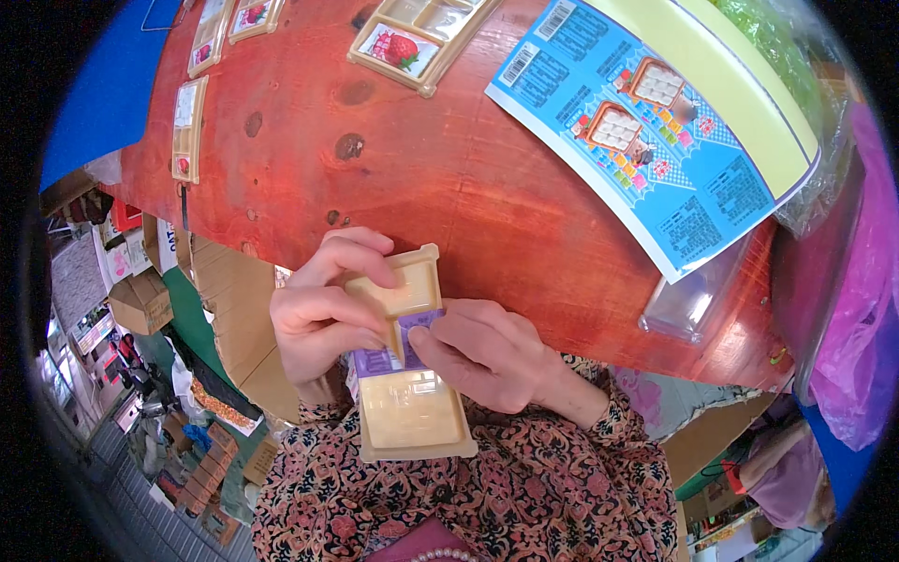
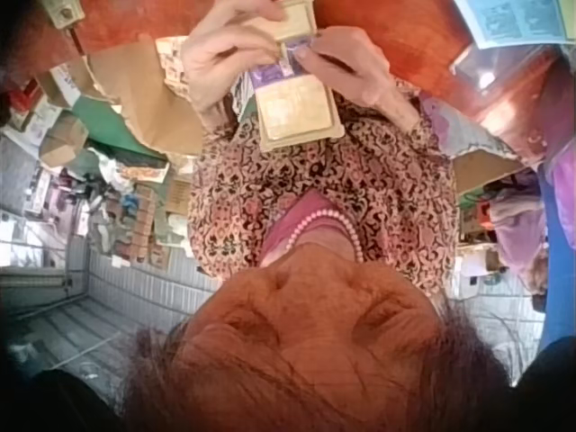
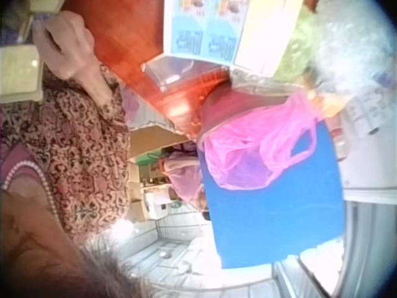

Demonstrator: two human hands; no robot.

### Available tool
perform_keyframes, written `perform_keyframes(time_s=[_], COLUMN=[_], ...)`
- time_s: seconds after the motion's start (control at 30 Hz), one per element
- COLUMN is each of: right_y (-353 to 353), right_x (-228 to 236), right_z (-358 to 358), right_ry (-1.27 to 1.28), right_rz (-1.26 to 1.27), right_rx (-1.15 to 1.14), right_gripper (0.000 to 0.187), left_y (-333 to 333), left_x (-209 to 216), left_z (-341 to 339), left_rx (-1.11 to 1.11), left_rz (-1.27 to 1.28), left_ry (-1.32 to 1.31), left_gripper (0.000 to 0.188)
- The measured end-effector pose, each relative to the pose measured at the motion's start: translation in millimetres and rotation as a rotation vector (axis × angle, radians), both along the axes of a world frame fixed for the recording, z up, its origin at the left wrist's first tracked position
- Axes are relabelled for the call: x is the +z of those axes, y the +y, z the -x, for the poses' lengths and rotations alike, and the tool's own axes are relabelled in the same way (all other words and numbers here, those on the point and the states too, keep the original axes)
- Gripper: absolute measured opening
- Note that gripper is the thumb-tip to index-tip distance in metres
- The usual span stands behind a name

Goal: Peeling labels from a sheet and applying them to small plastic trays filled with marshmallow-like items.

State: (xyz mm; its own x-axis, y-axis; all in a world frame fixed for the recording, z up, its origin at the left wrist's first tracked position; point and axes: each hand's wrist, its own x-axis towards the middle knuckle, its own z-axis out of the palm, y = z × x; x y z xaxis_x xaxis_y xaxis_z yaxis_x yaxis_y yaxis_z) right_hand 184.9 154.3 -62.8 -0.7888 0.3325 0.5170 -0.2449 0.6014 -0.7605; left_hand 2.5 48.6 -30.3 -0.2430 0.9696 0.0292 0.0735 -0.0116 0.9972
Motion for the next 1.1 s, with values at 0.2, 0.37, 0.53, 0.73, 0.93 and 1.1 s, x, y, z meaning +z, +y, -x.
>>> perform_keyframes(time_s=[0.2, 0.37, 0.53, 0.73, 0.93, 1.1], right_y=[-0.4, 0.0, 1.1, -2.7, -5.2, -1.0], right_x=[3.2, 0.9, 1.5, -0.1, -0.7, -1.1], right_z=[-0.4, -0.7, -1.0, -1.5, -5.3, -2.9], right_ry=[0.001, -0.003, -0.013, -0.008, -0.061, -0.006], right_rz=[-0.018, -0.036, -0.038, 0.035, 0.059, -0.043], right_rx=[-0.09, -0.064, -0.057, -0.079, 0.003, -0.051], right_gripper=[0.033, 0.034, 0.033, 0.026, 0.023, 0.032], left_y=[7.5, 6.9, 7.6, 10.0, 10.2, 11.9], left_x=[5.0, 3.0, 1.7, 1.9, -2.6, -0.9], left_z=[-2.8, -0.7, -0.3, -3.5, -1.8, -2.8], left_rx=[-0.001, -0.007, -0.018, 0.014, 0.009, 0.007], left_rz=[0.053, 0.066, 0.099, 0.126, 0.112, 0.101], left_ry=[0.058, 0.028, -0.001, 0.012, 0.033, 0.07], left_gripper=[0.019, 0.019, 0.019, 0.019, 0.02, 0.019])
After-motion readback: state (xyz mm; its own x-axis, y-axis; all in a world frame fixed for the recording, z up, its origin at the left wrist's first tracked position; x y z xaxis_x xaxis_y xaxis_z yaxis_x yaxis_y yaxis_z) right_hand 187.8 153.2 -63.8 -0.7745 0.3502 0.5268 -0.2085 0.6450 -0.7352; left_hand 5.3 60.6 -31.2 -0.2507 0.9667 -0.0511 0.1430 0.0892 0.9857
